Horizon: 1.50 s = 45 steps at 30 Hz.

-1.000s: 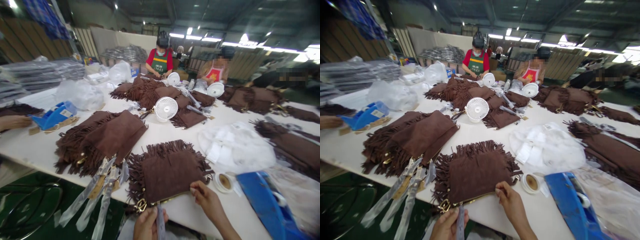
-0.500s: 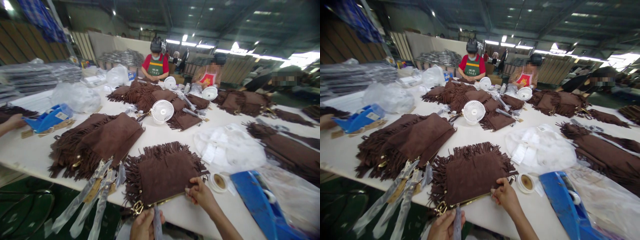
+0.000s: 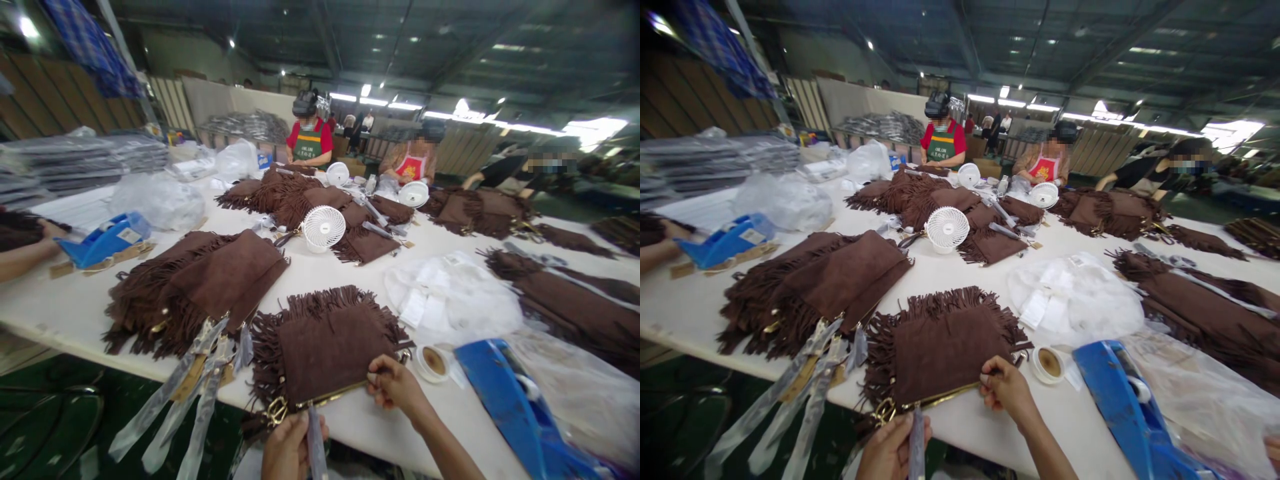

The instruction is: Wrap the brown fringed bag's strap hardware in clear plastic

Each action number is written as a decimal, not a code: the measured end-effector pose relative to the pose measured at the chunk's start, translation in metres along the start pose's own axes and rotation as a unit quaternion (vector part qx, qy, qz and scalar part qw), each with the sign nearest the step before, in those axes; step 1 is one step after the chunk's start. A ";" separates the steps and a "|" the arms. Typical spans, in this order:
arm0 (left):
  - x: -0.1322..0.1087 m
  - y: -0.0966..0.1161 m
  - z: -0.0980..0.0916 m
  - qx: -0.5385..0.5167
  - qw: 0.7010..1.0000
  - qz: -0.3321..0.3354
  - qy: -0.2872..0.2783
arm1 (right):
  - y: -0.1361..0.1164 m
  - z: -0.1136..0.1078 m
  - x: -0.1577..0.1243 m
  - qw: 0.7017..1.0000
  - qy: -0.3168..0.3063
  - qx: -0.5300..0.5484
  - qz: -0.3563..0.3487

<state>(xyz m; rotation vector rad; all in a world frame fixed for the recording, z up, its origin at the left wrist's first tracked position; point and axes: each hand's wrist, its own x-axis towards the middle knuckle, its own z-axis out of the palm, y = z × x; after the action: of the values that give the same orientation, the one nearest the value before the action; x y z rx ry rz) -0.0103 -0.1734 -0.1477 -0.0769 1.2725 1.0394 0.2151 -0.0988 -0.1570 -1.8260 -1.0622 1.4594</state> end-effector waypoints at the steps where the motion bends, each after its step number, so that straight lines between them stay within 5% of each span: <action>1: 0.000 0.000 0.000 -0.002 1.000 0.000 0.000 | 0.000 0.000 -0.001 1.000 0.000 -0.001 -0.001; 11: -0.002 -0.002 0.000 0.010 1.000 0.027 -0.011 | 0.011 -0.012 -0.013 0.999 0.020 -0.028 -0.039; 17: -0.003 -0.010 -0.001 0.004 0.997 0.069 -0.022 | 0.006 -0.025 -0.050 0.945 0.177 -0.249 -0.120; 22: 0.002 -0.017 -0.006 -0.022 0.997 0.069 -0.039 | 0.006 0.053 -0.083 0.987 -0.044 -0.107 -0.116; 26: 0.004 -0.016 -0.009 -0.016 0.998 0.060 -0.033 | 0.012 0.102 -0.086 0.992 -0.080 -0.013 -0.099; 37: 0.013 -0.029 -0.021 -0.023 0.996 0.065 -0.058 | 0.022 0.099 -0.064 0.990 -0.136 0.028 -0.022; 45: 0.006 -0.016 -0.013 0.031 0.998 0.048 -0.010 | 0.020 0.093 -0.073 0.990 -0.085 -0.066 -0.086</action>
<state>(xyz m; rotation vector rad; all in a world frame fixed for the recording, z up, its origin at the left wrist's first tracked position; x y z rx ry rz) -0.0098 -0.1865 -0.1650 0.0433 1.3006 1.0795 0.1236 -0.1755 -0.1588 -1.6719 -1.3938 1.4917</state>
